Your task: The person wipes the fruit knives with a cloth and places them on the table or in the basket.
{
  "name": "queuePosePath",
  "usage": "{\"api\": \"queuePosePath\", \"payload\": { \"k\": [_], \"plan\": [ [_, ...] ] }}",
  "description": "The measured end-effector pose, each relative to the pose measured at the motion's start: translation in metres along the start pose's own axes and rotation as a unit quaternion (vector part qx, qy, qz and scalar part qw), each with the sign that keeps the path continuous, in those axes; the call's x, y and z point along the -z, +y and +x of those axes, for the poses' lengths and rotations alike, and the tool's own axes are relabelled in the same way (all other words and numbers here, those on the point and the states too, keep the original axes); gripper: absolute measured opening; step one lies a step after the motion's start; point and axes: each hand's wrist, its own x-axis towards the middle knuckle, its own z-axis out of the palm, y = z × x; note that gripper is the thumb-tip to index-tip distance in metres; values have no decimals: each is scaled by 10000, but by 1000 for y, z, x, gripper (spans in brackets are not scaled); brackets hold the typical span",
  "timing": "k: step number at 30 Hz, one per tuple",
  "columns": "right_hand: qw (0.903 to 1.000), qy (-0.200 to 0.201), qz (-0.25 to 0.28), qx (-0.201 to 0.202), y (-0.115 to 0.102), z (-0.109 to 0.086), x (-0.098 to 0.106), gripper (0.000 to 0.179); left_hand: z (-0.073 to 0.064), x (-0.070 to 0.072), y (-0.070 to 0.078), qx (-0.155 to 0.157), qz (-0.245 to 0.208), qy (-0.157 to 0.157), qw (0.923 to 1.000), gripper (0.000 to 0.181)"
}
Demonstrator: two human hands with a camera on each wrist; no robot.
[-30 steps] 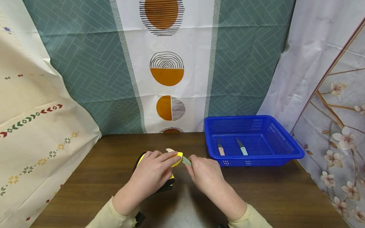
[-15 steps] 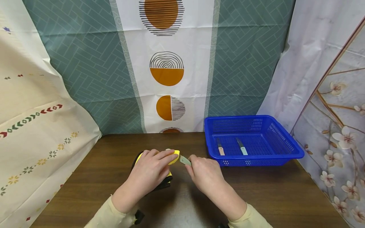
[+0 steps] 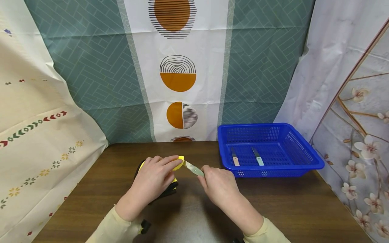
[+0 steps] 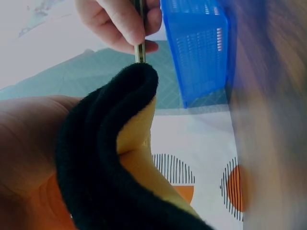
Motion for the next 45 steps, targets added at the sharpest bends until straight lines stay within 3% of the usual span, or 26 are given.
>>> {"api": "queuePosePath", "payload": {
  "k": [10, 20, 45],
  "plan": [
    [10000, 83, -2, 15, 0, -1, 1, 16, -1, 1, -11, 228, -46, -46, 9997, 39],
    [9999, 138, -27, 53, 1, -1, 1, 16, -2, 5, -21, 522, -53, -286, 9982, 39],
    [9997, 209, 13, 133, 5, 0, 1, 14, 0, 15, -14, 423, -93, -205, 9989, 43]
  ]
}}
